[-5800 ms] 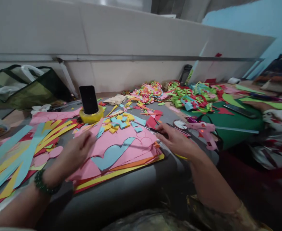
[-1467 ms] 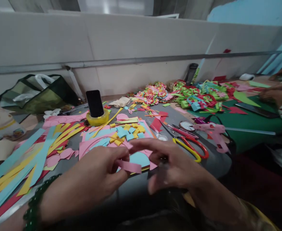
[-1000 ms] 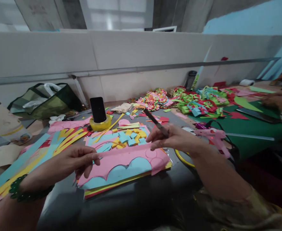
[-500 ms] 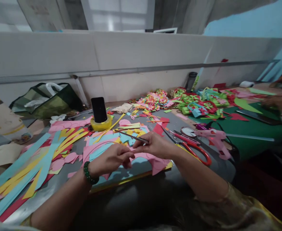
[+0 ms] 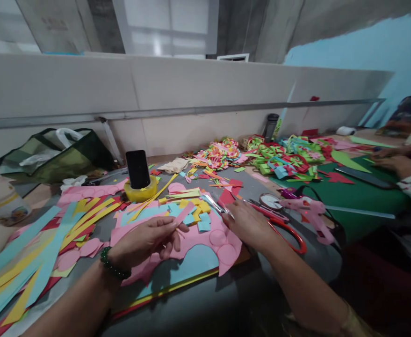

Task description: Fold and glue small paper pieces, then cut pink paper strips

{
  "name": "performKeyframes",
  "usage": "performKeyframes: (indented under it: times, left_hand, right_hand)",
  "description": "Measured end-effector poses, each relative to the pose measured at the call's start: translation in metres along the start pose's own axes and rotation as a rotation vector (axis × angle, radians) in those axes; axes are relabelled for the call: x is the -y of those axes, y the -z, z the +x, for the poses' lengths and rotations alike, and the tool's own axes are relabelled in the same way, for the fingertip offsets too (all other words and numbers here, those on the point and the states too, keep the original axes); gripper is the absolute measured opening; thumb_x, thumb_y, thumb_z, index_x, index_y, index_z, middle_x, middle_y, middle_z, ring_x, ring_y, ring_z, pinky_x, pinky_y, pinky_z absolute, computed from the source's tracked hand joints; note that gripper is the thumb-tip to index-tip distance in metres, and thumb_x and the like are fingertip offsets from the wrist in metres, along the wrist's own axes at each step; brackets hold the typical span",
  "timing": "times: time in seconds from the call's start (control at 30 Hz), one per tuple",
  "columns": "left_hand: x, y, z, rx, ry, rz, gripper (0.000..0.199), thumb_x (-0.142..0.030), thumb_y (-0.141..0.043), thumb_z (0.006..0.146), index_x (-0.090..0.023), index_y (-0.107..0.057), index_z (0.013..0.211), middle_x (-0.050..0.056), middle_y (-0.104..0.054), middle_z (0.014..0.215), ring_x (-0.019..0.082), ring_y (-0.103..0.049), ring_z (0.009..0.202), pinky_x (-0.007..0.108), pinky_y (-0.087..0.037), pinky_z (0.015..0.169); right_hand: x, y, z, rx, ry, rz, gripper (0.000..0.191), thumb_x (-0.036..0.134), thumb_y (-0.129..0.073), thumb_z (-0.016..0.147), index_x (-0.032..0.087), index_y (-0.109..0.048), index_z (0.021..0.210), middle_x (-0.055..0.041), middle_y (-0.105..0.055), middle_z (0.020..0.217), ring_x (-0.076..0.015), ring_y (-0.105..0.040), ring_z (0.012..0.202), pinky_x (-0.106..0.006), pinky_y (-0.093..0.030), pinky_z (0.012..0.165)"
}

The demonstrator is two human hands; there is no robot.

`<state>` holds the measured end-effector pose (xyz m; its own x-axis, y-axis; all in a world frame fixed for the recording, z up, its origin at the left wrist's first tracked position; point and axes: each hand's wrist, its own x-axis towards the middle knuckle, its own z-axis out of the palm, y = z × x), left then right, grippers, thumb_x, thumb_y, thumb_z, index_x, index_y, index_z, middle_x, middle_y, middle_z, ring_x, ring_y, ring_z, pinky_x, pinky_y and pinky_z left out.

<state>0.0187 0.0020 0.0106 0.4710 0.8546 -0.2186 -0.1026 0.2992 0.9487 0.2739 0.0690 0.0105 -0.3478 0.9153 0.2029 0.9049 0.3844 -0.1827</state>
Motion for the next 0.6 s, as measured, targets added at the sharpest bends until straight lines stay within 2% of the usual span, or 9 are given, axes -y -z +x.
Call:
performKeyframes:
  times: [0.07, 0.13, 0.2, 0.27, 0.37, 0.47, 0.53, 0.6]
  left_hand:
    - [0.0, 0.001, -0.001, 0.072, 0.016, -0.022, 0.028, -0.037, -0.055, 0.087, -0.011, -0.063, 0.095, -0.001, -0.061, 0.056, 0.002, -0.046, 0.036, 0.012, -0.03, 0.038]
    - [0.0, 0.001, -0.002, 0.144, 0.055, -0.046, 0.028, -0.037, -0.056, 0.086, -0.011, -0.063, 0.092, -0.001, -0.062, 0.052, 0.002, -0.045, 0.033, 0.012, -0.029, 0.035]
    - [0.0, 0.0, -0.004, 0.202, 0.098, -0.075, 0.028, -0.039, -0.058, 0.084, -0.011, -0.064, 0.088, 0.0, -0.063, 0.051, 0.004, -0.046, 0.032, 0.012, -0.03, 0.033]
    - [0.002, -0.001, -0.005, 0.237, 0.123, -0.093, 0.029, -0.041, -0.06, 0.082, -0.012, -0.064, 0.086, 0.001, -0.064, 0.051, 0.005, -0.046, 0.031, 0.013, -0.029, 0.031]
    - [0.005, -0.002, -0.004, 0.251, 0.133, -0.067, 0.033, -0.043, -0.058, 0.083, -0.011, -0.065, 0.088, 0.003, -0.065, 0.056, 0.006, -0.05, 0.036, 0.014, -0.033, 0.035]
    - [0.003, -0.006, -0.004, 0.222, 0.051, 0.082, 0.034, -0.042, -0.059, 0.082, -0.012, -0.065, 0.097, 0.006, -0.069, 0.076, 0.009, -0.061, 0.058, 0.019, -0.045, 0.056]
    - [0.001, -0.012, -0.003, 0.128, -0.068, 0.281, 0.033, -0.041, -0.066, 0.077, -0.014, -0.064, 0.097, 0.004, -0.067, 0.082, 0.012, -0.06, 0.069, 0.022, -0.046, 0.066]
    - [0.001, -0.019, -0.002, -0.053, -0.192, 0.501, 0.029, -0.041, -0.069, 0.072, -0.015, -0.064, 0.084, 0.0, -0.063, 0.075, 0.012, -0.057, 0.069, 0.022, -0.044, 0.063]
  right_hand:
    - [0.011, 0.012, -0.003, -0.018, 0.092, 0.226, 0.028, 0.019, -0.049, 0.086, 0.019, -0.061, 0.112, -0.0121, -0.064, 0.103, -0.0222, -0.062, 0.089, -0.033, -0.047, 0.075]
    - [0.023, 0.017, -0.006, 0.066, 0.242, 0.597, 0.044, 0.02, -0.055, 0.085, 0.024, -0.051, 0.128, -0.0063, -0.065, 0.103, -0.0155, -0.063, 0.081, -0.029, -0.05, 0.074]
    - [0.034, 0.017, -0.007, 0.182, 0.359, 0.891, 0.048, 0.024, -0.064, 0.08, 0.024, -0.054, 0.127, -0.0018, -0.067, 0.09, -0.0126, -0.062, 0.073, -0.024, -0.05, 0.067]
    - [0.043, 0.013, -0.006, 0.224, 0.392, 1.034, 0.035, 0.026, -0.069, 0.076, 0.018, -0.066, 0.111, -0.0013, -0.068, 0.079, -0.0127, -0.062, 0.07, -0.023, -0.05, 0.064]
    - [0.049, 0.009, -0.006, 0.237, 0.391, 1.158, 0.02, 0.029, -0.071, 0.074, 0.014, -0.073, 0.087, -0.0045, -0.071, 0.078, -0.0146, -0.065, 0.072, -0.025, -0.052, 0.067]
    - [0.051, 0.012, -0.007, 0.256, 0.374, 1.155, 0.019, 0.029, -0.071, 0.075, 0.014, -0.073, 0.085, -0.0059, -0.072, 0.08, -0.0167, -0.067, 0.074, -0.027, -0.053, 0.069]
    - [0.052, 0.015, -0.008, 0.24, 0.36, 1.09, 0.018, 0.029, -0.069, 0.077, 0.015, -0.073, 0.087, -0.0062, -0.073, 0.083, -0.0177, -0.067, 0.076, -0.027, -0.053, 0.069]
    - [0.055, 0.015, -0.009, 0.201, 0.355, 1.019, 0.016, 0.028, -0.066, 0.079, 0.016, -0.073, 0.088, -0.0058, -0.073, 0.083, -0.018, -0.067, 0.077, -0.027, -0.053, 0.069]
